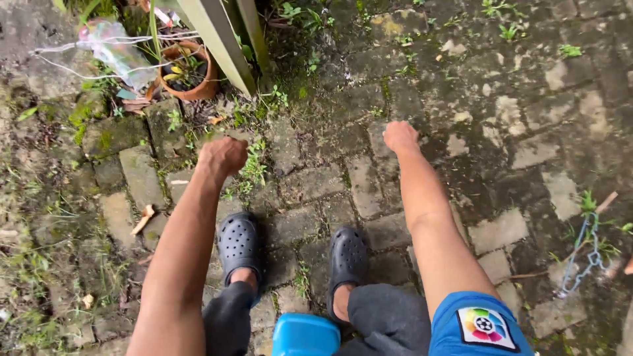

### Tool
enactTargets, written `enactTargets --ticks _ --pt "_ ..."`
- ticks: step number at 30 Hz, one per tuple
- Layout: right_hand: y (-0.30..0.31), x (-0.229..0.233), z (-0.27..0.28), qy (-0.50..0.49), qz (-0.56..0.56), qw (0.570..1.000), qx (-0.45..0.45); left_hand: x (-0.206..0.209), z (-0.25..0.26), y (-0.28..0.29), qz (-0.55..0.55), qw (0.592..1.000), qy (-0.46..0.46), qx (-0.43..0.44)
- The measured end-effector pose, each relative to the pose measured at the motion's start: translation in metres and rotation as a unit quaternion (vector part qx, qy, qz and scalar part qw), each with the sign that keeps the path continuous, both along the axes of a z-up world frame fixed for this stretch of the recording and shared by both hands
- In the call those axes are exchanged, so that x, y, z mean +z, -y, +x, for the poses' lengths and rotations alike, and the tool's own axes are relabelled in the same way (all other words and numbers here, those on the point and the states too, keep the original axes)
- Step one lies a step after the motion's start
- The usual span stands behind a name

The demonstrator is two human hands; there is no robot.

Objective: Pulling small weeds and grass from between paving bricks in an outdoor backyard area.

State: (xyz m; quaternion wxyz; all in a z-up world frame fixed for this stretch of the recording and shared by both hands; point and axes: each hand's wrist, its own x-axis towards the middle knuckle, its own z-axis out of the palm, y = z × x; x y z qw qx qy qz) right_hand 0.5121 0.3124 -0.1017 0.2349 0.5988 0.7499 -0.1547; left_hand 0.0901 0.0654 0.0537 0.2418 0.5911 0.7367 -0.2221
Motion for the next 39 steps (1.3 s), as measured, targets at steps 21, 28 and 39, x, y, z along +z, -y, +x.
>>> enactTargets --ticks 21,28,39 --pt "-0.066 -0.074 -0.032 0.033 0.002 0.999 0.027 -0.133 -0.051 0.008 -0.014 0.999 0.038 0.026" --pt "-0.048 -0.046 -0.037 0.006 0.026 0.999 -0.018 -0.156 -0.083 0.03 -0.027 0.999 0.014 0.033" --pt "0.008 -0.006 -0.064 -0.118 0.017 0.992 -0.049 -0.128 -0.092 0.034 -0.004 0.999 0.007 0.036"
